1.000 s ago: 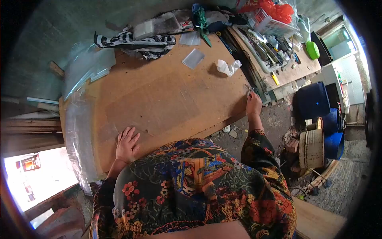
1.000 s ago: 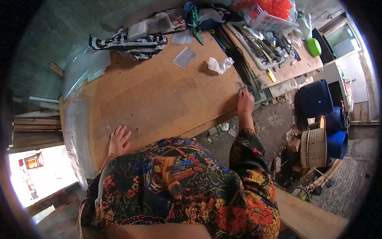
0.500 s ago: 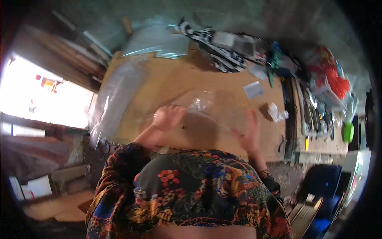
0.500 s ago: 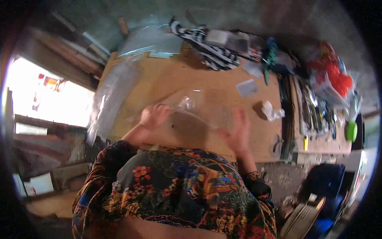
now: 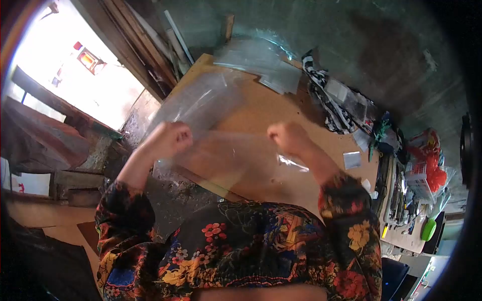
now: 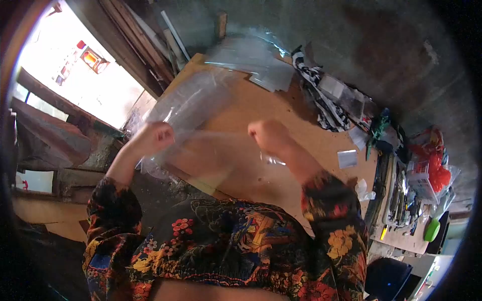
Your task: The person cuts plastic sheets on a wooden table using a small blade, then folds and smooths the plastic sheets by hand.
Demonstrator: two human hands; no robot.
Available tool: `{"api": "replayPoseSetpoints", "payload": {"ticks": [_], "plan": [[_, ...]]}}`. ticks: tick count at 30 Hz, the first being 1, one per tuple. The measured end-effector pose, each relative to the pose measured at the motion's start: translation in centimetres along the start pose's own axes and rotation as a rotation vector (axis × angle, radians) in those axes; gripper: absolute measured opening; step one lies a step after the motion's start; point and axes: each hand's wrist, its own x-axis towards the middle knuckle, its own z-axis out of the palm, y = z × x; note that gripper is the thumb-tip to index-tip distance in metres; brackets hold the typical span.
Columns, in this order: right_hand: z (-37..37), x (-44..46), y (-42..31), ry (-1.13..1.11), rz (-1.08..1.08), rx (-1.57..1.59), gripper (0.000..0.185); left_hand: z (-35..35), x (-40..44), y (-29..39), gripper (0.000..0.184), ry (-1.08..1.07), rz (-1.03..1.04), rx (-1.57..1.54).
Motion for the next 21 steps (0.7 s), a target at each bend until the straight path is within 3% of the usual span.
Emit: {"api": "replayPoseSetpoints", "payload": {"ticks": [3,5,6,8,11,13,14,16,17,21], "plan": [[1.3,10.2,-0.9,0.117,0.051,-0.126,0.007,-3.8,1.4,-6.5,0.010,0.302,-0.007,0.289],[1.1,15.6,-2.4,0.399,-0.001,-0.276,0.008,-7.2,1.5,-7.9,0.014,0.532,-0.006,0.579],[0.9,17.6,-3.0,0.392,-0.013,-0.273,0.008,-8.5,1.2,-8.5,0.016,0.630,-0.009,0.631],[0.3,20.0,-3.4,0.885,-0.275,-0.172,0.008,-9.8,0.4,-8.0,0.017,0.819,-0.013,0.770],[0.9,21.0,-3.6,1.007,-0.394,-0.138,0.009,-8.7,-1.7,-8.5,0.017,0.890,0.063,0.816],[2.6,20.4,-3.2,0.974,-0.375,-0.141,0.009,-6.4,-3.2,-8.7,0.014,0.854,0.033,0.804],[3.4,19.3,-2.0,0.922,-0.367,-0.151,0.007,-4.7,-3.7,-8.2,0.013,0.867,0.111,0.816],[5.5,18.5,-0.6,0.863,-0.357,-0.160,0.007,-1.6,-4.9,-8.5,0.013,0.787,0.013,0.720],[6.6,18.1,0.1,0.810,-0.348,-0.138,0.006,-0.5,-5.5,-8.7,0.009,0.783,0.079,0.763],[10.2,16.1,3.0,0.691,-0.383,-0.100,0.014,3.6,-7.3,-8.9,0.017,0.818,0.042,0.580]]}}
